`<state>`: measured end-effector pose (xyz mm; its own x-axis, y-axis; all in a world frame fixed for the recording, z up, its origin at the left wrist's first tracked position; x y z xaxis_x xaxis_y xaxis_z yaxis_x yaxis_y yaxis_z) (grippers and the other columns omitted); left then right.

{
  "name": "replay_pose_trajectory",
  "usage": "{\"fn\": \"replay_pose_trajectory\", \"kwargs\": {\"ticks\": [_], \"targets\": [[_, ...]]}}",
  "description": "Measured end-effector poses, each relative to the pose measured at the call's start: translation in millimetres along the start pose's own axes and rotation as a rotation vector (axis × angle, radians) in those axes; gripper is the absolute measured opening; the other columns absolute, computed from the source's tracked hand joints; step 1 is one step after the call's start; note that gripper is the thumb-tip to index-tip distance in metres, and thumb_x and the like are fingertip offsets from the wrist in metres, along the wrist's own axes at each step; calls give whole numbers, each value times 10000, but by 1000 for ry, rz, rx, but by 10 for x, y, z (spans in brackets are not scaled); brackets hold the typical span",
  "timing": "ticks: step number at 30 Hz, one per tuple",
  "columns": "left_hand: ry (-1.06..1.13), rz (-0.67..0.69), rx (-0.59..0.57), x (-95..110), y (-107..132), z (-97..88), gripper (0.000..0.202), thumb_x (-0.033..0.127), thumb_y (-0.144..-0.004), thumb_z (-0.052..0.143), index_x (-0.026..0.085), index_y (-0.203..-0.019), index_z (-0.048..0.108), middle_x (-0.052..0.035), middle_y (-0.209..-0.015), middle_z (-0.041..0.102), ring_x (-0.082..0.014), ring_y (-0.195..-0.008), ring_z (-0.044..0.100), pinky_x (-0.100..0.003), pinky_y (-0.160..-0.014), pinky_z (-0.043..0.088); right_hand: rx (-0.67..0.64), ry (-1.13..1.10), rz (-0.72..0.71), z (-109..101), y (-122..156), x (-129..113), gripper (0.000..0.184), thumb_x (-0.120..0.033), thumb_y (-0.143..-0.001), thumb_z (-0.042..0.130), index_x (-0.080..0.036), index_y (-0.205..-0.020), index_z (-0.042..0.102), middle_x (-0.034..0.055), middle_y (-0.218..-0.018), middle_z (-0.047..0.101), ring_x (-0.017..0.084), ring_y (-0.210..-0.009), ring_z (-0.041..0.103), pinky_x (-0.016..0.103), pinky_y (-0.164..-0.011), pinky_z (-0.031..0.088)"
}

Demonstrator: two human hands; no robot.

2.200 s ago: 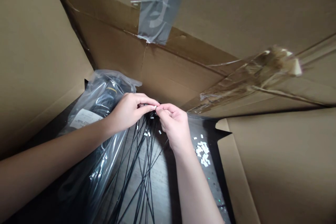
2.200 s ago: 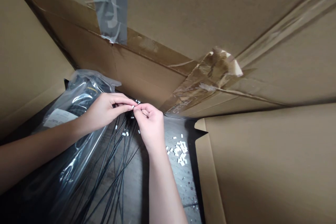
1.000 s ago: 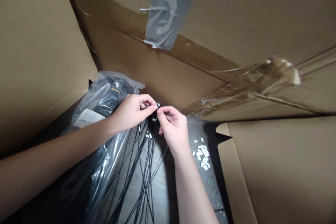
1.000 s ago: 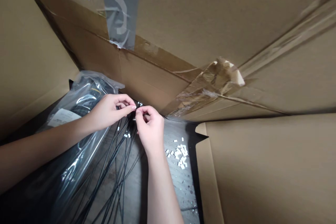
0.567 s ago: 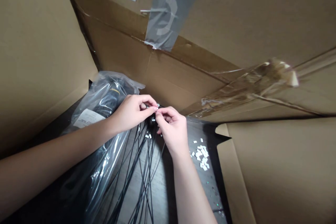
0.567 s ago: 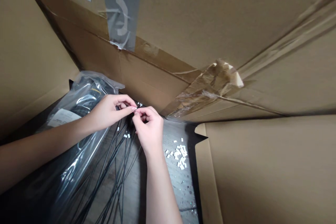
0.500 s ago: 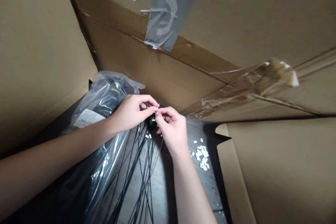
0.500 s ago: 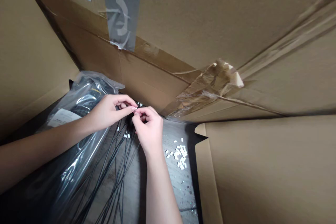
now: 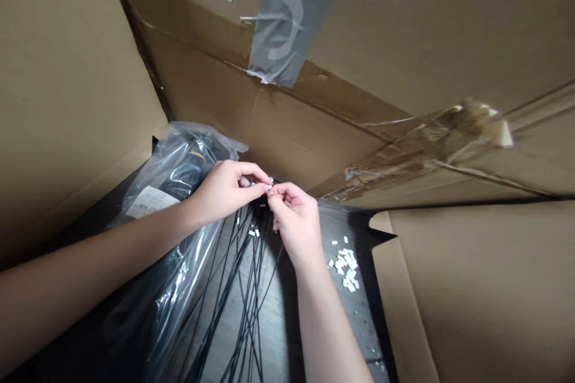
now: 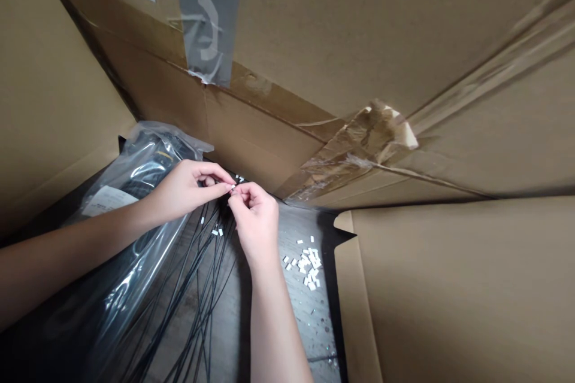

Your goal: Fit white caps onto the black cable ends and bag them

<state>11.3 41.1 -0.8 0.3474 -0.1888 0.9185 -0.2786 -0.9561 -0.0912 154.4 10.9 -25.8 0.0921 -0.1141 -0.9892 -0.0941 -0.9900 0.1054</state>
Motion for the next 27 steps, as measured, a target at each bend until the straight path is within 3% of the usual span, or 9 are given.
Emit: {"fn": "replay_pose_trajectory", "kwargs": {"ticks": [8, 27], "targets": [[27, -13, -13, -23, -11, -11, 137, 258, -794, 696, 173, -854, 785, -38, -827, 783, -154, -719, 694, -238, -649, 499, 0, 10, -57, 17, -15, 8, 220, -369, -732, 640, -175, -665, 561, -46, -594, 433, 94, -552, 348, 239, -528, 275], [-20, -2, -44, -31, -15, -4, 144, 242, -803, 677, 178, -859, 793, -37, -846, 789, -166, -754, 709, -251, -690, 507, 3, 23, -56, 0, -14, 25, 220, -369, -730, 647, -175, -666, 564, -48, -594, 427, 96, -558, 337, 244, -534, 268]]}}
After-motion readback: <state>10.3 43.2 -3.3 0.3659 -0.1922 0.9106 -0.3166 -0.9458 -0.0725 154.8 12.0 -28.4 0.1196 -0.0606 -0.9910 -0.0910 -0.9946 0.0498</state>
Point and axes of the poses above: each hand's wrist, its own y-axis away from the middle knuckle, its own z-axis out of the palm, x = y × z, the point moved 4 cm from there along -y, towards the middle knuckle
